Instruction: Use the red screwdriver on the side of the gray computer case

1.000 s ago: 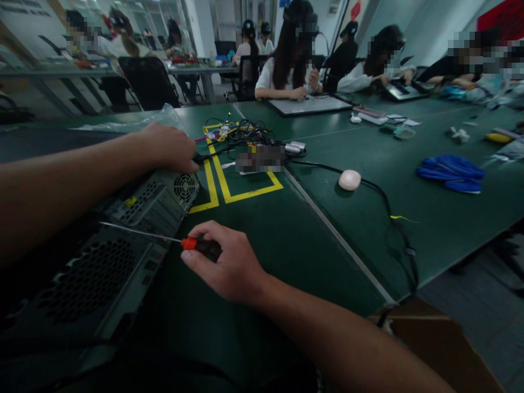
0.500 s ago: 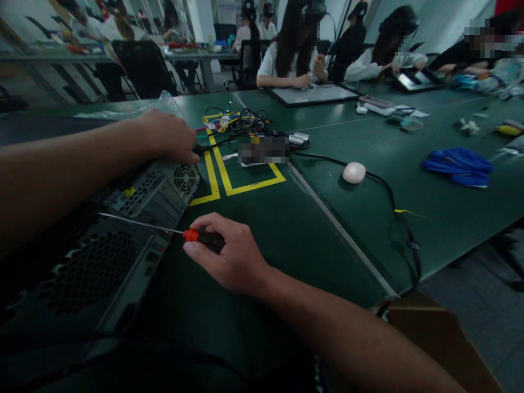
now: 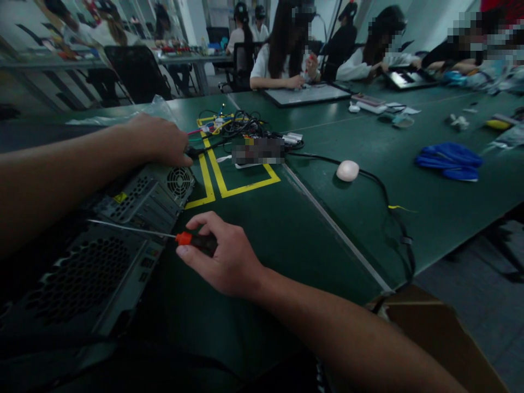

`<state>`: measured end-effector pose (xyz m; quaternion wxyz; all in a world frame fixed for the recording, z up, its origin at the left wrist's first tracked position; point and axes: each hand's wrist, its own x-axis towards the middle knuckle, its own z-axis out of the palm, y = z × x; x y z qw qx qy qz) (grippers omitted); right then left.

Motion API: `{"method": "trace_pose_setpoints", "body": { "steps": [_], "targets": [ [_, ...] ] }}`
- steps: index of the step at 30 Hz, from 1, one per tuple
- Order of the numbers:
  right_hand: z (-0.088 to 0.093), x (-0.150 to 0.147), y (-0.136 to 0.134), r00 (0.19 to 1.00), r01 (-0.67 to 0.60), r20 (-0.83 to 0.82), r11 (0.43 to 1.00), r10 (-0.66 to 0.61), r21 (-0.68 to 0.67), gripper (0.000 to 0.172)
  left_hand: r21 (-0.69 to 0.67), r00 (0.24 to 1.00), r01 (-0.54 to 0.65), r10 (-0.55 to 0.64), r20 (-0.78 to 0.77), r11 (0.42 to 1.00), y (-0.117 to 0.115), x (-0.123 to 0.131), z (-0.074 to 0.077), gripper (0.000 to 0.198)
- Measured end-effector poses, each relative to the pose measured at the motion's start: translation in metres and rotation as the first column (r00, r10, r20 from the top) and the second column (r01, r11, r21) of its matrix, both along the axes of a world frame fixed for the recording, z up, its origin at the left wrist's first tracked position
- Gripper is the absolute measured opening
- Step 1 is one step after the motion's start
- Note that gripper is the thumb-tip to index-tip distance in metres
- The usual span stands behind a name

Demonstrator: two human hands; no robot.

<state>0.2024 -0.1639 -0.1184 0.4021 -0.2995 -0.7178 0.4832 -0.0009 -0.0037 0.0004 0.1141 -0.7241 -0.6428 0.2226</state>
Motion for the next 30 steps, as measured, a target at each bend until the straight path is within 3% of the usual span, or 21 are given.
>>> {"method": "trace_pose_setpoints", "body": {
  "steps": [8, 13, 20, 30],
  "targets": [
    [0.0049, 0.0028, 0.0025, 1.000, 0.007, 0.015, 1.000, -0.007, 0.008, 0.017, 0.002, 0.999, 0.005, -0.005, 0.045, 1.000, -0.0017, -0.0004, 0.0007, 0.070],
    [0.0059, 0.0025, 0.0050, 0.999, 0.020, 0.039, 0.998, -0.022, 0.054, 0.020, 0.004, 1.000, -0.006, 0.006, 0.002, 1.000, 0.0004, 0.0000, -0.0004, 0.073],
    [0.0049, 0.0002, 0.0023, 1.000, 0.007, 0.022, 1.000, -0.007, 0.015, 0.023, 0.002, 1.000, -0.010, 0.010, -0.003, 1.000, 0.0004, -0.0003, 0.0000, 0.071],
    [0.0041, 0.0016, 0.0026, 1.000, -0.015, 0.025, 0.999, 0.014, 0.043, 0.015, 0.012, 0.999, 0.007, -0.007, -0.035, 1.000, -0.0004, 0.0009, 0.0006, 0.073]
  ]
}}
